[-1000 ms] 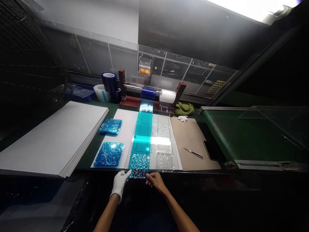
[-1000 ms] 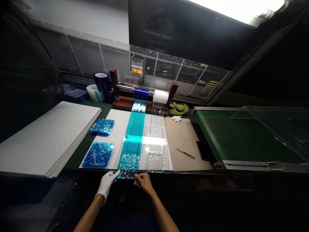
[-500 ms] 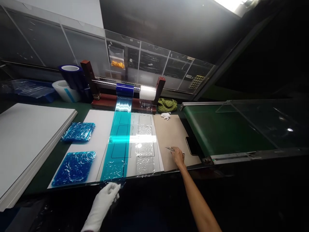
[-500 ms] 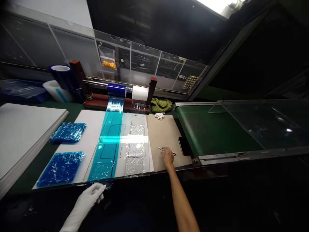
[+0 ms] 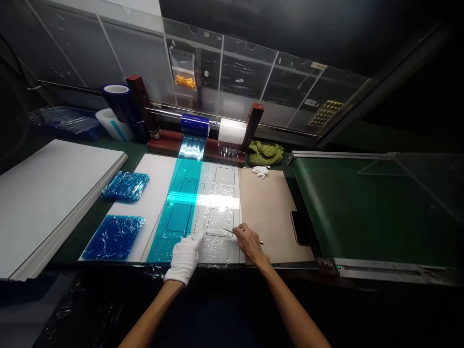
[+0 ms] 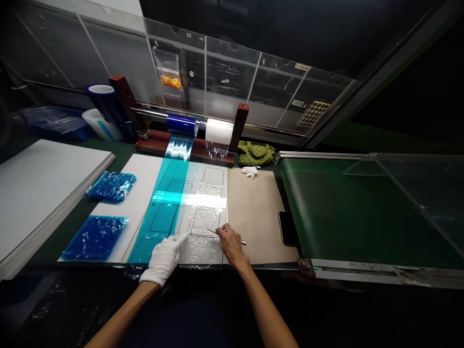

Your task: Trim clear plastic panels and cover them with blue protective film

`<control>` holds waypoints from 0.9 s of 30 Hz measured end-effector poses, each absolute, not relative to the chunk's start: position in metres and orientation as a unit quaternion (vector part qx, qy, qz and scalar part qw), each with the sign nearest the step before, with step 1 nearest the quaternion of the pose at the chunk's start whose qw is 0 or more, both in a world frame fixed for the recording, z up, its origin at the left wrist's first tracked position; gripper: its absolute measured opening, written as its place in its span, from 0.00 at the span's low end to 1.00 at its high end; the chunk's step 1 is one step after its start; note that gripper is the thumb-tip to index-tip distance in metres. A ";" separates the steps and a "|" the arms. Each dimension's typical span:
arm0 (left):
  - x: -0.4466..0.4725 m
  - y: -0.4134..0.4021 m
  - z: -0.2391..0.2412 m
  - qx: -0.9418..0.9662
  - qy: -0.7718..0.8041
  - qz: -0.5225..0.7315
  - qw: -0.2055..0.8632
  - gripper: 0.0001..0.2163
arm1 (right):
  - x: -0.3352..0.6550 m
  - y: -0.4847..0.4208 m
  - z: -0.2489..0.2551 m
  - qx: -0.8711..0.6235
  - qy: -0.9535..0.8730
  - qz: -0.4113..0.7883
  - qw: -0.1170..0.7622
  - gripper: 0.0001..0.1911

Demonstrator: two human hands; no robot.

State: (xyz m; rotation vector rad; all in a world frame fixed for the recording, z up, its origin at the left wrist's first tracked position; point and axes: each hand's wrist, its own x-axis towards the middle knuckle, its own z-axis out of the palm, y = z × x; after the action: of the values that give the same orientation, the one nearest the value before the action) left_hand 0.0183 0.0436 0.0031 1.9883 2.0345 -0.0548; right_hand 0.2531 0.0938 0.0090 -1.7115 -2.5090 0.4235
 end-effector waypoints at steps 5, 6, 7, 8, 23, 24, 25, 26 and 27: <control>0.020 0.040 -0.006 0.705 0.698 -0.063 0.109 0.27 | 0.188 0.106 0.013 -0.484 -0.865 0.131 -0.010 0.16; 0.020 0.039 -0.007 0.706 0.697 -0.067 0.104 0.27 | 0.180 0.110 0.012 -0.474 -0.871 0.131 -0.016 0.16; 0.020 0.038 -0.007 0.707 0.697 -0.071 0.100 0.27 | 0.173 0.114 0.012 -0.464 -0.876 0.130 -0.023 0.17; 0.021 0.038 -0.008 0.707 0.696 -0.073 0.096 0.26 | 0.168 0.117 0.012 -0.455 -0.881 0.128 -0.030 0.17; 0.019 0.035 -0.016 0.714 0.695 -0.040 0.072 0.30 | 0.208 0.122 0.028 -0.468 -0.869 0.118 -0.110 0.14; 0.018 0.035 -0.015 0.715 0.694 -0.034 0.071 0.30 | 0.217 0.121 0.030 -0.478 -0.863 0.121 -0.115 0.14; 0.018 0.035 -0.014 0.717 0.693 -0.027 0.070 0.29 | 0.226 0.121 0.032 -0.489 -0.855 0.124 -0.120 0.14; 0.018 0.033 -0.012 0.719 0.692 -0.019 0.069 0.27 | 0.236 0.121 0.035 -0.501 -0.847 0.127 -0.125 0.15; 0.018 0.032 -0.010 0.722 0.689 -0.011 0.069 0.24 | 0.246 0.120 0.037 -0.515 -0.837 0.132 -0.128 0.16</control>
State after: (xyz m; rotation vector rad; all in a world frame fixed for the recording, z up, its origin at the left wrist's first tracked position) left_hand 0.0178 0.0316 -0.0101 2.1735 2.0734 -0.0318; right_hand 0.2463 0.1198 0.0372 -1.7650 -2.8691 0.4516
